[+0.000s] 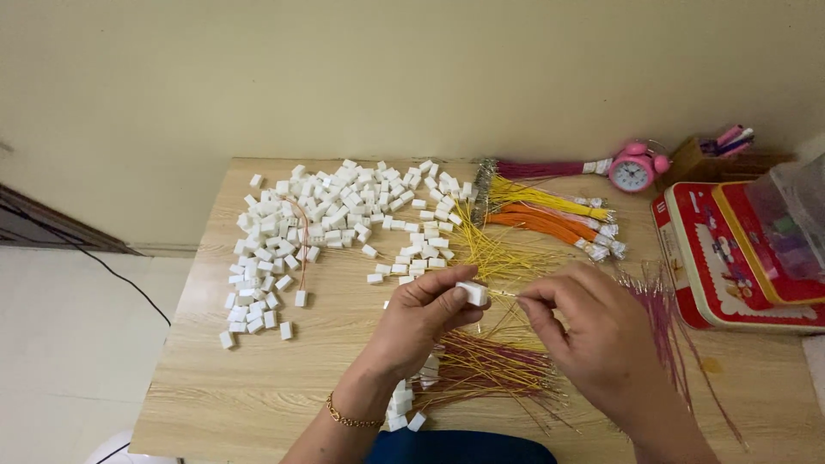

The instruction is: Manually insert colored wires into white plastic connectors to create wire harnesses.

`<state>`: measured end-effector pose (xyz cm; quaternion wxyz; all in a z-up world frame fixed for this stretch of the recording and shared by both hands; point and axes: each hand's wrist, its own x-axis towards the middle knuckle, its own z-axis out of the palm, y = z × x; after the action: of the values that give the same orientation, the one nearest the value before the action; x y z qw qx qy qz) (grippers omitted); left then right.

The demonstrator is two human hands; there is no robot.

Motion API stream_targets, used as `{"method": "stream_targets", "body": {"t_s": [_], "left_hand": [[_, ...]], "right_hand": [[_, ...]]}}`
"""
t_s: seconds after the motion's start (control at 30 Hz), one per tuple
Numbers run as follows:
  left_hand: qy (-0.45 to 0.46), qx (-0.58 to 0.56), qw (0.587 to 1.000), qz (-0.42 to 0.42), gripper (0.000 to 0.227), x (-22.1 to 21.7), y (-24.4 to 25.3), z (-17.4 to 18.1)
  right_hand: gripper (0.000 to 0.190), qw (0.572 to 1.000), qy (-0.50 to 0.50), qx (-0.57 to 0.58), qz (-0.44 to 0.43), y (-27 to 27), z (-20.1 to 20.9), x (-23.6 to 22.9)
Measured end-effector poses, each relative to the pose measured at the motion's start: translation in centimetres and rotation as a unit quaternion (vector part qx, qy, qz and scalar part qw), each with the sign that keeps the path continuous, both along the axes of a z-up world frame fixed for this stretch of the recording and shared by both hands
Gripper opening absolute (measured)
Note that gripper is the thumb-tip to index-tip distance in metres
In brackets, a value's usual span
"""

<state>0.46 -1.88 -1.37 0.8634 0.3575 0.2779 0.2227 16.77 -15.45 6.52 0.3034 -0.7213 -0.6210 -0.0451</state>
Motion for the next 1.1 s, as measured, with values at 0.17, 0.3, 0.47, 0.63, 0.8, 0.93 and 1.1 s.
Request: {"method": "stream_targets", "body": {"t_s": [0.17,0.3,0.47,0.63,0.8,0.93,1.1], "left_hand": [[-0.033,-0.039,0.999,-0.01,0.032,-0.3,0.0,-0.5],[-0.057,-0.056,0.997,-0.015,0.031,-0.5,0.0,-0.4],[-0.069,-0.059,0.996,-0.018,0.027,-0.4,-0.2,-0.4],[-0.064,-0.065,0.996,-0.014,0.026,-0.3,-0.4,-0.5],[-0.047,-0.069,0.996,-0.012,0.027,-0.1,-0.6,-0.1],[-0.053,-0.068,0.996,-0.019,0.026,-0.1,-0.7,-0.6],[-0.042,-0.071,0.996,-0.032,0.025,-0.1,-0.7,-0.2]], "right_hand": [[0.011,1.0,-0.022,0.013,0.003,0.3,0.3,-0.7],[0.012,0.997,-0.049,0.049,0.023,0.6,0.2,-0.7],[0.013,0.997,-0.055,0.043,0.017,0.7,-0.2,-0.6],[0.015,0.996,-0.067,0.053,0.024,0.7,0.1,-0.8],[0.012,0.995,-0.082,0.048,0.027,0.8,0.0,-0.9],[0.011,0.997,-0.075,0.027,0.019,0.9,-0.4,-0.7],[0.013,0.997,0.044,0.005,0.063,0.9,-0.5,-0.6]]}}
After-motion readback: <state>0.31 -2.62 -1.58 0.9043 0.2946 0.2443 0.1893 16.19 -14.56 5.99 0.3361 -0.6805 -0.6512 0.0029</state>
